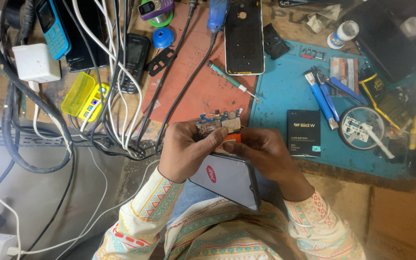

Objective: The person sits on the floor holding a phone motherboard and an orange battery pack on their lap, using tweezers to work on the board's connectors. They then hold the board over a phone body, continue manipulating it with tweezers, and finally place the battery pack on the workbench.

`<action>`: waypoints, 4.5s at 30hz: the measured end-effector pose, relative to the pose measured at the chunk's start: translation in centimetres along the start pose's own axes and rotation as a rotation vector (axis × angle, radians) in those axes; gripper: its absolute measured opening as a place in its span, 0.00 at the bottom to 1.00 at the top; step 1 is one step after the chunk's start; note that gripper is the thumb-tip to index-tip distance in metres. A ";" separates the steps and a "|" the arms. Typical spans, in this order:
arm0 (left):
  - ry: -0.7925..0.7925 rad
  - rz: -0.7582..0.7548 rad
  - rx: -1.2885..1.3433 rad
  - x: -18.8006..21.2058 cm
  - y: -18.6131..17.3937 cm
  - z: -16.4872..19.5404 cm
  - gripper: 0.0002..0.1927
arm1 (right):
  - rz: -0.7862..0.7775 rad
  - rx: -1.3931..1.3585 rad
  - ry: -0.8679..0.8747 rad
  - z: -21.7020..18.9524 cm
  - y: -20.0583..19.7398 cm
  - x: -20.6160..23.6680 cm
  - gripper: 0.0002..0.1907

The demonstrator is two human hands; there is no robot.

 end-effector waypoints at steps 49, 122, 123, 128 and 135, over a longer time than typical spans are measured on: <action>0.076 0.009 -0.016 0.0 -0.1 1.3 0.14 | -0.029 -0.002 -0.034 -0.4 0.1 -0.1 0.14; 0.061 0.018 -0.007 0.4 0.3 0.7 0.14 | -0.027 -0.019 -0.038 0.3 -0.1 0.4 0.14; 0.060 0.018 -0.009 0.4 0.2 0.7 0.14 | -0.024 -0.014 -0.037 0.4 -0.1 0.4 0.14; 0.030 0.031 -0.063 0.6 0.1 0.3 0.14 | -0.015 -0.006 -0.034 0.6 -0.1 0.5 0.14; 0.056 0.020 -0.025 0.6 0.2 0.6 0.14 | -0.027 -0.015 -0.045 0.3 0.1 0.4 0.14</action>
Point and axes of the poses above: each hand's wrist, its own x-axis away from the middle knuckle, its own y-axis out of the palm, z = x × y, the point moved 10 cm from there along -x, towards the middle knuckle, and after that the axes turned 7 degrees about -x, right-handed, at the moved point
